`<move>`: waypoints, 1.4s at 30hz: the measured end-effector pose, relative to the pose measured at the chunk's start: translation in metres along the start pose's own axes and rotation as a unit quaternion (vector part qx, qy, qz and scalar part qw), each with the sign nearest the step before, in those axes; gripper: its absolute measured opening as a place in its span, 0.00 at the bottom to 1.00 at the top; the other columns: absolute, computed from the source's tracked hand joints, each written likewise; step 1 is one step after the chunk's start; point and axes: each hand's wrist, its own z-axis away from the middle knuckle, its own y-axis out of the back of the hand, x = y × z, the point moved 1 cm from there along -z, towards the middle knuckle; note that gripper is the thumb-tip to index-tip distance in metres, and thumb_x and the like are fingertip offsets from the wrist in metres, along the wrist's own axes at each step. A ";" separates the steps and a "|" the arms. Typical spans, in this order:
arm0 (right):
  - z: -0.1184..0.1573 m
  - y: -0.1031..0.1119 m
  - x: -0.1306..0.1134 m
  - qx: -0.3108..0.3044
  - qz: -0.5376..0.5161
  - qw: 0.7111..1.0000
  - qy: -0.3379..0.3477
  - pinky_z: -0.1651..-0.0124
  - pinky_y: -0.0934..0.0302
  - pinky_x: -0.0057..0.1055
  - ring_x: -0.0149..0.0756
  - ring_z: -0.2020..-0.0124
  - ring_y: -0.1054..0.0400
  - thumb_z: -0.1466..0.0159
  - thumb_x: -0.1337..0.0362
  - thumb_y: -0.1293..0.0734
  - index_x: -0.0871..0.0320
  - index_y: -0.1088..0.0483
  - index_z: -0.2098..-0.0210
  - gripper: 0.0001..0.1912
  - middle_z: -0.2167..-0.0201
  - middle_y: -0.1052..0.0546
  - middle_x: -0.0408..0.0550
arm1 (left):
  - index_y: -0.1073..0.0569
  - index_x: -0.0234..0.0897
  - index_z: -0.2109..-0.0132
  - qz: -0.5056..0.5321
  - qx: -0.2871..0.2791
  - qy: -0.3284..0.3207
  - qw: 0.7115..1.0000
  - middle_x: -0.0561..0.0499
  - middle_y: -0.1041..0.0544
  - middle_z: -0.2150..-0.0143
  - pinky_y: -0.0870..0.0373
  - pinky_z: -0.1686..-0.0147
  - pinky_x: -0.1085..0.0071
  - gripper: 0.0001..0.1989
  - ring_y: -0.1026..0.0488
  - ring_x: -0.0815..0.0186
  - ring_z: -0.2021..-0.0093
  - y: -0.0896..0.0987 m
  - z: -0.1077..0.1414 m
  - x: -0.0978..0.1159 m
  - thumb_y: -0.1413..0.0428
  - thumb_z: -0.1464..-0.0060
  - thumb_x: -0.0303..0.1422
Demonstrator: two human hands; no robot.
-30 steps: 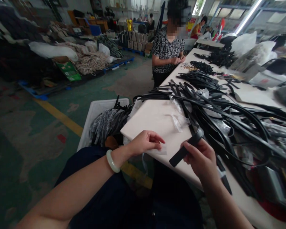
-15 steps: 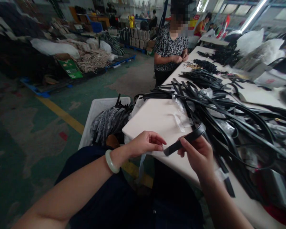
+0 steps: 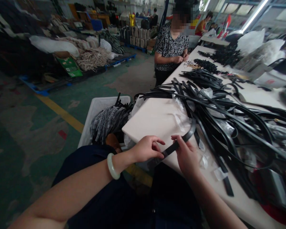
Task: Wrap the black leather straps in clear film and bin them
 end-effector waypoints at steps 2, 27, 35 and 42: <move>0.009 -0.008 0.003 -0.098 0.036 0.995 0.003 0.46 0.44 0.34 0.38 0.51 0.35 0.39 0.56 0.36 0.57 0.25 0.61 0.13 0.56 0.26 0.49 | 0.29 0.29 0.53 0.018 0.025 -0.006 0.999 0.49 0.24 0.69 0.33 0.68 0.74 0.24 0.27 0.66 0.68 -0.002 0.000 -0.002 0.36 0.62 0.27; -0.005 -0.008 0.006 -0.094 -0.210 0.957 -0.175 0.42 0.42 0.38 0.39 0.48 0.33 0.41 0.56 0.33 0.55 0.26 0.58 0.14 0.52 0.26 0.48 | 0.29 0.32 0.53 -0.029 0.029 0.025 0.999 0.53 0.26 0.73 0.38 0.74 0.77 0.28 0.29 0.70 0.73 0.021 0.013 -0.012 0.33 0.65 0.31; -0.001 -0.012 -0.001 -0.163 -0.102 0.972 -0.133 0.40 0.47 0.47 0.45 0.48 0.34 0.44 0.62 0.29 0.57 0.26 0.57 0.15 0.51 0.27 0.52 | 0.29 0.31 0.59 -0.023 0.066 0.022 0.997 0.51 0.24 0.72 0.35 0.72 0.75 0.23 0.27 0.68 0.72 0.025 0.012 -0.016 0.33 0.66 0.30; -0.007 -0.018 -0.009 -0.134 -0.060 0.989 -0.025 0.39 0.49 0.46 0.43 0.46 0.36 0.36 0.54 0.38 0.58 0.25 0.58 0.16 0.50 0.27 0.54 | 0.29 0.31 0.58 0.021 0.055 0.003 0.998 0.49 0.24 0.70 0.34 0.70 0.75 0.23 0.26 0.67 0.70 0.023 0.009 -0.016 0.34 0.63 0.31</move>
